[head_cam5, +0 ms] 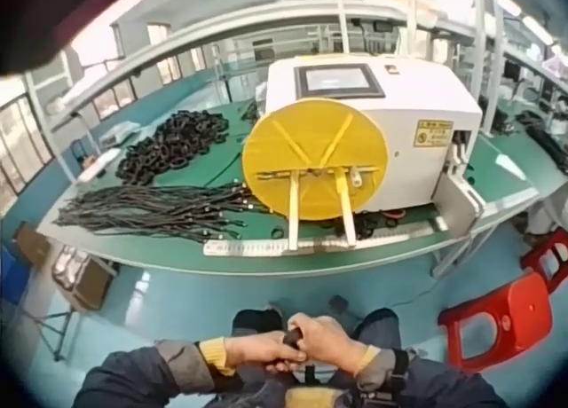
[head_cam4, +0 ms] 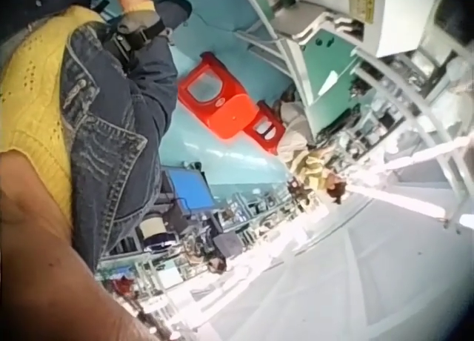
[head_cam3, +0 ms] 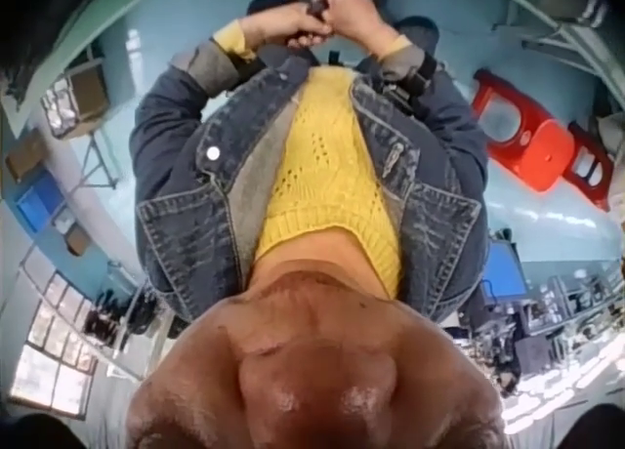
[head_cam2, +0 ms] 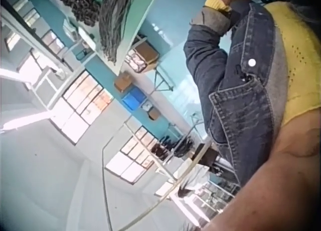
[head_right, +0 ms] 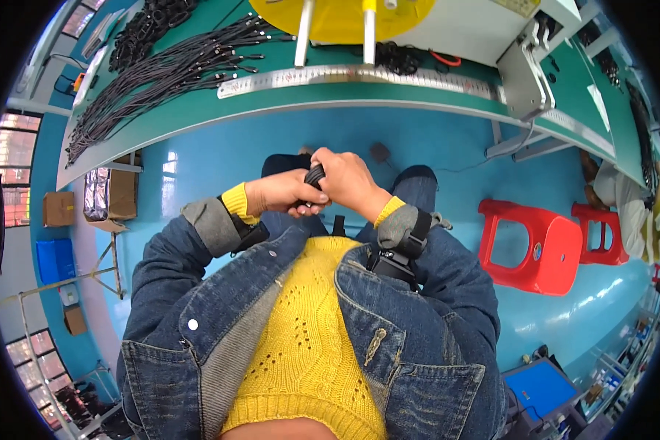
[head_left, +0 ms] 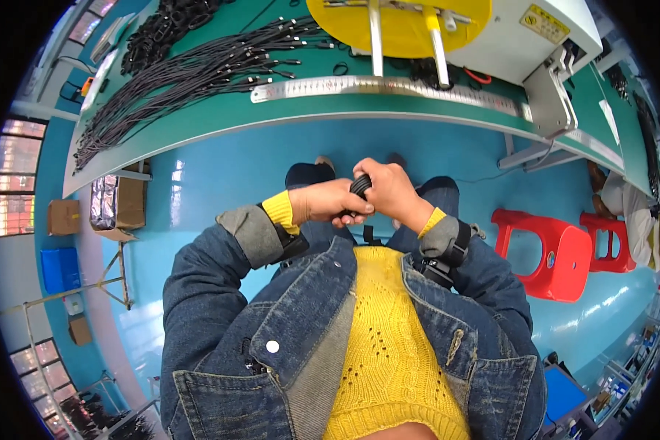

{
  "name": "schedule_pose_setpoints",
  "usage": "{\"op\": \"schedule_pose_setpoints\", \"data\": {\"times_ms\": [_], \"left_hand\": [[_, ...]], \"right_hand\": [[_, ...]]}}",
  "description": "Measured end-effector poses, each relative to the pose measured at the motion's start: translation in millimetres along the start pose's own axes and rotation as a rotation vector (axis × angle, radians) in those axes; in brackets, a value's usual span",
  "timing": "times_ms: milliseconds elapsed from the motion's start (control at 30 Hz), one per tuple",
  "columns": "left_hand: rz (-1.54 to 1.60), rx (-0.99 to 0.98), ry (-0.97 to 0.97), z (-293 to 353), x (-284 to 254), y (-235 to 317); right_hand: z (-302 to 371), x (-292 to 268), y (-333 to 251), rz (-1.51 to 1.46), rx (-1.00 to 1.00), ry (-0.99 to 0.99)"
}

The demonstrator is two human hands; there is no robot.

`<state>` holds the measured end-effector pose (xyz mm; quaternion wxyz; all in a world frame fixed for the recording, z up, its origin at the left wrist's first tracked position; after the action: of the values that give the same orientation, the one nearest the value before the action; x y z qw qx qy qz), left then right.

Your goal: The person picks up a cable, winds it around the pegs of a machine, and removes the coiled cable. They then secure the coil with a rubber band and set it aside before repeating the process.

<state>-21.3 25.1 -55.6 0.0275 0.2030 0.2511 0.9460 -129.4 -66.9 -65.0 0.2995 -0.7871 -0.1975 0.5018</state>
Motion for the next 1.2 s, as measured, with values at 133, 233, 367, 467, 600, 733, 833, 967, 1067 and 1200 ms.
{"op": "schedule_pose_setpoints", "data": {"times_ms": [133,233,367,467,600,733,833,967,1067,1200], "left_hand": [[0.068,0.135,0.107,6.3,-7.6,-14.5],[0.229,0.252,0.076,14.7,-10.0,-16.9],[0.177,0.278,-0.195,34.9,-0.9,-16.8],[0.179,0.304,-0.335,54.6,6.0,-16.6],[0.376,0.417,-0.352,59.7,-0.3,-16.1],[0.472,0.481,-0.309,53.8,-7.7,-9.2],[0.475,0.492,-0.238,50.0,-4.4,-7.4],[0.403,0.518,-0.185,49.5,3.1,5.2],[0.466,0.607,-0.168,44.0,-3.3,6.9],[0.535,0.698,0.074,50.0,-6.9,13.4]], "right_hand": [[-25.9,-14.3,-11.0,-0.114,-0.192,-0.239],[-56.9,-29.2,-28.1,-0.012,-0.311,-0.362],[-81.4,-22.5,-38.6,-0.301,-0.417,-0.727],[-83.8,-21.4,-42.9,-0.645,-0.404,-0.855],[-94.0,-39.4,-38.6,-0.737,-0.206,-0.62],[-96.7,-71.9,36.2,0.343,0.102,0.41],[-106.5,-83.3,42.5,0.613,0.046,0.428],[-108.8,-85.1,48.6,0.744,0.144,0.27],[-101.4,-75.3,47.1,0.735,-0.025,0.409],[-69.0,-56.1,-2.9,-0.065,0.007,0.555]]}}
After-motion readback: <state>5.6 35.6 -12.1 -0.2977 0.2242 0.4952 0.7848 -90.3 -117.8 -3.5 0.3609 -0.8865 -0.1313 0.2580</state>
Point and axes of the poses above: each hand's wrist, its own z-axis away from the middle knuckle, its own x-axis out of the palm, y = z × x, the point moved 2 cm from there along -z, towards the middle knuckle, and after that the axes turned 15 degrees about -x, right-handed, at the moved point
